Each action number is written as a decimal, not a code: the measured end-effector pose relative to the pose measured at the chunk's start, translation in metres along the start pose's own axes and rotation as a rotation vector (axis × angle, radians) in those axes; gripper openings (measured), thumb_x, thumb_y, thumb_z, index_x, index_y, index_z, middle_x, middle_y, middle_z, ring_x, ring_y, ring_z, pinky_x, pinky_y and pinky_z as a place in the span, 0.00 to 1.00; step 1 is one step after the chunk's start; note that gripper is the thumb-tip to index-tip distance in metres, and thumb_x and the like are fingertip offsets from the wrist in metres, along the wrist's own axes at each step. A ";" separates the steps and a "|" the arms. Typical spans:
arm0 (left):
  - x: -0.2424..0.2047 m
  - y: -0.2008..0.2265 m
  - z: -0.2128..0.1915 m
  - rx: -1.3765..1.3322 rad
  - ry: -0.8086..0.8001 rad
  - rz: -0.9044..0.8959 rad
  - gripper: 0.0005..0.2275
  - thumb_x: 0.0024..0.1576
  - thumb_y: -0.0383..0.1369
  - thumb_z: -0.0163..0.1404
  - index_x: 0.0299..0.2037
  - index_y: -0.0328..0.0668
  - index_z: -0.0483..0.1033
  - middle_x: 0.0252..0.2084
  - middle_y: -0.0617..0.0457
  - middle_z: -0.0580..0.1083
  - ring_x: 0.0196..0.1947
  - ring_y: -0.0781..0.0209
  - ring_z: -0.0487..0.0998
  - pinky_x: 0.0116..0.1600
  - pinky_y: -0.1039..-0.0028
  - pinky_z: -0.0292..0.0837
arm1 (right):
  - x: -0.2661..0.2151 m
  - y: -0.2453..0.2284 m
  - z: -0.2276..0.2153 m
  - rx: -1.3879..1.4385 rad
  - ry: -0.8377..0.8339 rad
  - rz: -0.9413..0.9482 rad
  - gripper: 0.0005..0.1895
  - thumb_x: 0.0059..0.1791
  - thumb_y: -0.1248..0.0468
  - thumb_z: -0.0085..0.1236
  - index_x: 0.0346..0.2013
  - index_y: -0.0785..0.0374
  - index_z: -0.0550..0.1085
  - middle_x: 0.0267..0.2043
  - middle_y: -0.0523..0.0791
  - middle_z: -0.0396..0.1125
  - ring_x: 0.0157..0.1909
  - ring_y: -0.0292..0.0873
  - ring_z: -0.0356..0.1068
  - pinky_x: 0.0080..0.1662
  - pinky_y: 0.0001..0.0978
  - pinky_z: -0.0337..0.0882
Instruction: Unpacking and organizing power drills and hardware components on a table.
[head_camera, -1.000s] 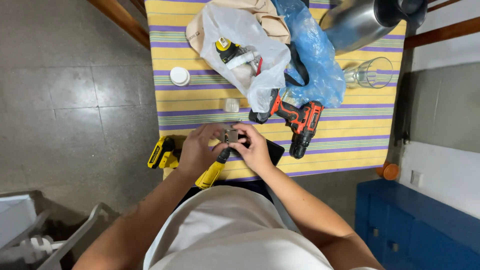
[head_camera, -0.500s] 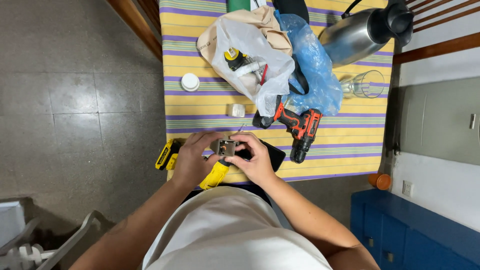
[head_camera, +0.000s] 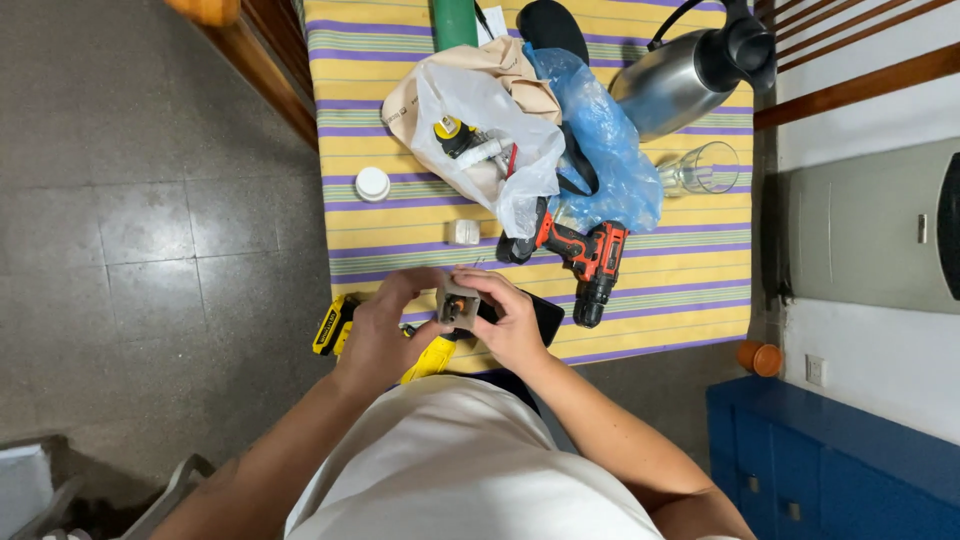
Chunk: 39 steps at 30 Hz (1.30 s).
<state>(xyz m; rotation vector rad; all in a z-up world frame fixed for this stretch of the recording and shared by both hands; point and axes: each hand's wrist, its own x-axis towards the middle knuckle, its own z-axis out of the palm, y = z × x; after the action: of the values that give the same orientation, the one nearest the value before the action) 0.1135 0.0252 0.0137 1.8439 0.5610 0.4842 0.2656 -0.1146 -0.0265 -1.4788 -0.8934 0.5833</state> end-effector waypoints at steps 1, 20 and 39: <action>-0.001 -0.002 -0.002 0.022 0.016 0.053 0.25 0.47 0.22 0.69 0.55 0.44 0.76 0.52 0.44 0.79 0.53 0.39 0.82 0.55 0.55 0.81 | -0.002 0.003 0.001 0.032 0.017 -0.002 0.20 0.44 0.70 0.75 0.50 0.69 0.81 0.51 0.54 0.77 0.60 0.55 0.75 0.58 0.48 0.75; -0.010 0.041 0.010 0.414 -0.140 0.190 0.16 0.44 0.25 0.63 0.41 0.53 0.76 0.67 0.57 0.67 0.73 0.41 0.62 0.58 0.55 0.66 | -0.013 -0.013 0.013 -0.039 0.157 -0.115 0.20 0.46 0.70 0.73 0.52 0.71 0.77 0.51 0.54 0.76 0.59 0.57 0.75 0.57 0.49 0.75; 0.024 0.070 -0.002 0.280 0.006 0.426 0.35 0.41 0.27 0.71 0.63 0.40 0.75 0.60 0.47 0.78 0.62 0.39 0.78 0.61 0.58 0.75 | 0.008 -0.035 0.040 0.139 0.594 -0.214 0.05 0.55 0.68 0.59 0.38 0.68 0.72 0.41 0.50 0.71 0.50 0.44 0.74 0.60 0.36 0.69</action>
<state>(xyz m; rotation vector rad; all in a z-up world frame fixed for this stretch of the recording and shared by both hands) 0.1419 0.0201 0.0821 2.2432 0.2431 0.7216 0.2320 -0.0860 0.0039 -1.3025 -0.5189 0.0317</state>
